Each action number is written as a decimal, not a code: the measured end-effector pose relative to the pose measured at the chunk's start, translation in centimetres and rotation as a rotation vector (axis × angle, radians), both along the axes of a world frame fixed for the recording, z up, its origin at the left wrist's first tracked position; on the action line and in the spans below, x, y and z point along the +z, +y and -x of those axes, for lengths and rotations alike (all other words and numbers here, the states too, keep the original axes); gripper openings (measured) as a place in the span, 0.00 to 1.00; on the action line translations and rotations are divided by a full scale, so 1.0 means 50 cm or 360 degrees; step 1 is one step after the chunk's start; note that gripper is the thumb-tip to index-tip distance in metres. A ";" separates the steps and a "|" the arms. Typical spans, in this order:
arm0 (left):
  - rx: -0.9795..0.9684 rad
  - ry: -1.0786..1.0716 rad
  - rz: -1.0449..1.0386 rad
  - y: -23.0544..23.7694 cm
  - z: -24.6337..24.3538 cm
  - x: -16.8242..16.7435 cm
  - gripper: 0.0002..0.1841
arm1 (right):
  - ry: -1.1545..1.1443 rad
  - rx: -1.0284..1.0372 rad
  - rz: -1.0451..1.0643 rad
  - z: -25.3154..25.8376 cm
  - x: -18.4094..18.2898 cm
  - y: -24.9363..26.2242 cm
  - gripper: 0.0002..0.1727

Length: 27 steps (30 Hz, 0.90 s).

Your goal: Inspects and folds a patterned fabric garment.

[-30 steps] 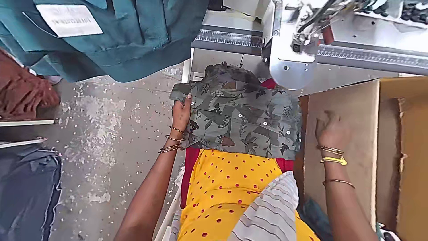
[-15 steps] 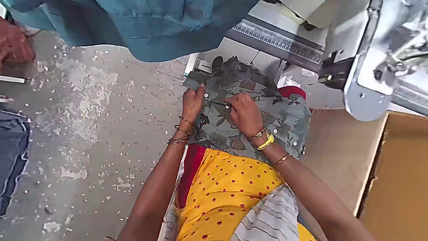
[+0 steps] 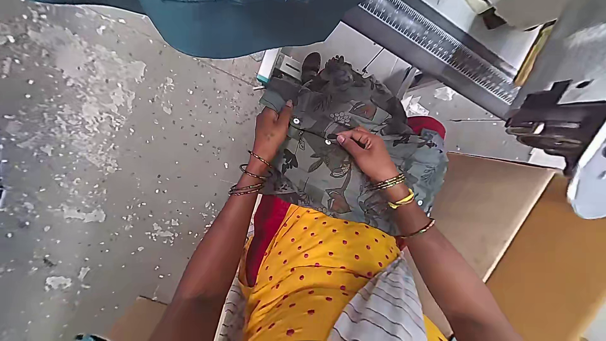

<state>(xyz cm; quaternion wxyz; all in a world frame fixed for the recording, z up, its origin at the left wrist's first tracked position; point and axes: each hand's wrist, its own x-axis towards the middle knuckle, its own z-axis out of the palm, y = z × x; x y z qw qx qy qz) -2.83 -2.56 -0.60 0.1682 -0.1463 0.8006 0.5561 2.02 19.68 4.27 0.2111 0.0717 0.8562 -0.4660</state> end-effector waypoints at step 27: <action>-0.1393 0.1011 0.0868 0.075 -0.059 0.060 0.11 | 0.0292 -0.0019 -0.0301 -0.002 -0.011 -0.018 0.12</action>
